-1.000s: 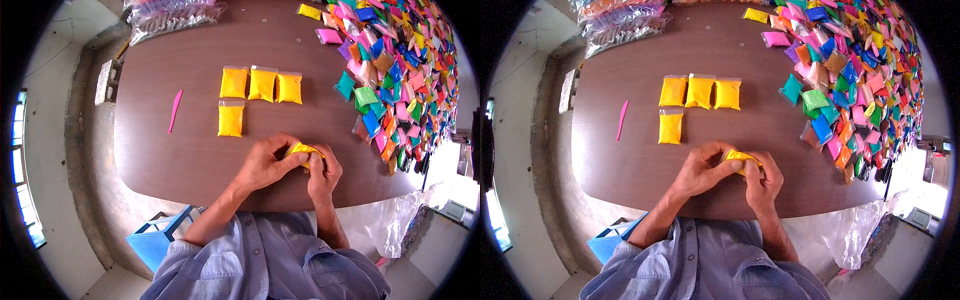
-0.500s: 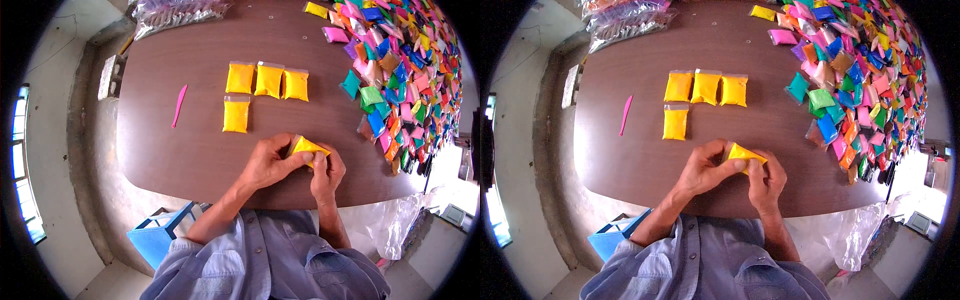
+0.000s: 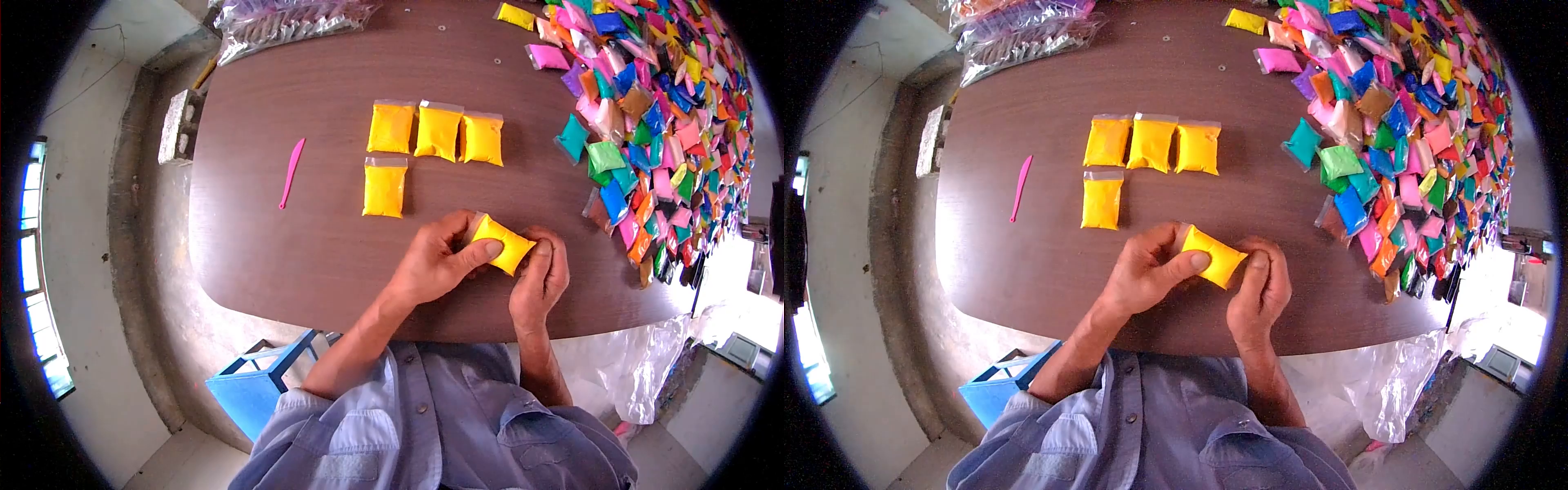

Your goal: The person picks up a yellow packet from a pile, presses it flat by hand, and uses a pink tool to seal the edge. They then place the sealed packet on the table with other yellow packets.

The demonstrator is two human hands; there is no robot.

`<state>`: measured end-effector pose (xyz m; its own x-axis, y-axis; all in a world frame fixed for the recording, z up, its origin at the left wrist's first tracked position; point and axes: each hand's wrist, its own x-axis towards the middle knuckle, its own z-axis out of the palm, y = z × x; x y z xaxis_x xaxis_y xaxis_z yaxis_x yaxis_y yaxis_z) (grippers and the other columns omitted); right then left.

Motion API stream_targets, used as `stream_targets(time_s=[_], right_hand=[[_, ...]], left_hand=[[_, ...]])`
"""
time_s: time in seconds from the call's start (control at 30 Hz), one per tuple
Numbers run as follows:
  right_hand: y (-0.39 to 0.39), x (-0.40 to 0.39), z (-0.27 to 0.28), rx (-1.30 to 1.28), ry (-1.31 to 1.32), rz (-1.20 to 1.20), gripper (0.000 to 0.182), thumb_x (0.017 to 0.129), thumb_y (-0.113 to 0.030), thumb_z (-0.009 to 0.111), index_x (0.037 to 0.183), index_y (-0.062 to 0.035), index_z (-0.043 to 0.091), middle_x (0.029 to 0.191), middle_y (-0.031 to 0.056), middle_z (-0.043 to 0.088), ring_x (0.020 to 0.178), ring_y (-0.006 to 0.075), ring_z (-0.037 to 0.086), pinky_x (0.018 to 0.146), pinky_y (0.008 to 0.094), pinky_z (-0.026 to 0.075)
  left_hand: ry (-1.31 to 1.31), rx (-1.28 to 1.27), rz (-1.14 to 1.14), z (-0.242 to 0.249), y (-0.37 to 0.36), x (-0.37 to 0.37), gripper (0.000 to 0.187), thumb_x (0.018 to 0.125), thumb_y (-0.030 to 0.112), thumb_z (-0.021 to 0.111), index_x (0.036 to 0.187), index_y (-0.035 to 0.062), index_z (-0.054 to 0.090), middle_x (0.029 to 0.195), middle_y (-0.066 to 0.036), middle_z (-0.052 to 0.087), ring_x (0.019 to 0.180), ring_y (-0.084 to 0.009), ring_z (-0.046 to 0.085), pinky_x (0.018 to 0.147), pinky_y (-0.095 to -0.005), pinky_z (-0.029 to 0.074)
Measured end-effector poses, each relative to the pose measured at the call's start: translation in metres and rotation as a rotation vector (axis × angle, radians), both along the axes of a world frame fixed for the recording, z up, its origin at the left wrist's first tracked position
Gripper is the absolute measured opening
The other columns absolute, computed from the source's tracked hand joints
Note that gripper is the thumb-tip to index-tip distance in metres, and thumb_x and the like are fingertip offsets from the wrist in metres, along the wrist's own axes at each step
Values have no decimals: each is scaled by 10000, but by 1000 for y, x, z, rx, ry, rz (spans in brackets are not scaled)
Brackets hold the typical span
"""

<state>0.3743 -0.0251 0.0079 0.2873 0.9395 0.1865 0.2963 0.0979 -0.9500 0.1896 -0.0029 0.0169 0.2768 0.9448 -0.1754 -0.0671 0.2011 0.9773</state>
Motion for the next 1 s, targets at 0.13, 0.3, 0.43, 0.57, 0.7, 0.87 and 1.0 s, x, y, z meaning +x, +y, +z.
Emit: stream_targets(time_s=[0.13, 0.3, 0.43, 0.57, 0.7, 0.87, 1.0], right_hand=[[-2, -4, 8, -90, 190, 43, 265, 1045, -158, 454, 1145, 5, 637, 1000, 90, 669, 819, 130, 597, 691, 272, 496], [-5, -3, 13, -99, 90, 187, 235, 1031, -188, 526, 1119, 5, 627, 866, 28, 622, 730, 90, 556, 637, 268, 477], [-4, 2, 4, -85, -6, 175, 233, 1017, -208, 614, 1100, 10, 623, 828, -4, 588, 705, 57, 526, 629, 255, 456], [-7, 3, 4, -158, 98, 182, 249, 1006, -205, 647, 1118, 16, 626, 832, 0, 592, 723, 47, 522, 627, 241, 441], [-6, 2, -2, -95, -14, 171, 260, 1013, -216, 647, 1134, 14, 631, 834, 2, 597, 728, 41, 522, 624, 233, 434], [-2, -3, 15, -66, -13, 214, 268, 1025, -233, 649, 1142, 7, 634, 907, 11, 636, 759, 56, 552, 660, 232, 460], [-1, 0, 7, -16, -14, 190, 262, 1027, -234, 646, 1144, 0, 637, 950, 18, 645, 783, 62, 563, 679, 225, 471]], left_hand=[[-162, -3, 58, -1, 3, 1, 346, 979, 263, 766, 1192, 12, 659, 975, -16, 701, 822, -76, 650, 749, -235, 543], [-122, 28, 53, 2, 2, 2, 314, 963, 214, 783, 1172, 16, 657, 968, -23, 701, 829, -80, 649, 751, -239, 544], [90, 123, 41, 4, -1, 6, 348, 930, 178, 801, 1196, 8, 656, 986, -30, 705, 830, -78, 652, 739, -252, 553], [215, 106, -30, 8, 1, 2, 341, 915, 179, 815, 1167, 1, 670, 976, -46, 708, 814, -88, 648, 718, -269, 552], [169, 118, 31, 8, -1, 4, 316, 917, 187, 814, 1140, 5, 685, 954, -48, 704, 794, -94, 634, 686, -278, 535], [154, 131, 20, 8, -1, 4, 321, 917, 201, 822, 1136, 8, 689, 954, -38, 702, 797, -85, 622, 686, -266, 522], [78, 105, -2, 12, -1, 1, 361, 932, 243, 819, 1180, 10, 696, 972, -22, 703, 813, -72, 614, 699, -249, 514]])
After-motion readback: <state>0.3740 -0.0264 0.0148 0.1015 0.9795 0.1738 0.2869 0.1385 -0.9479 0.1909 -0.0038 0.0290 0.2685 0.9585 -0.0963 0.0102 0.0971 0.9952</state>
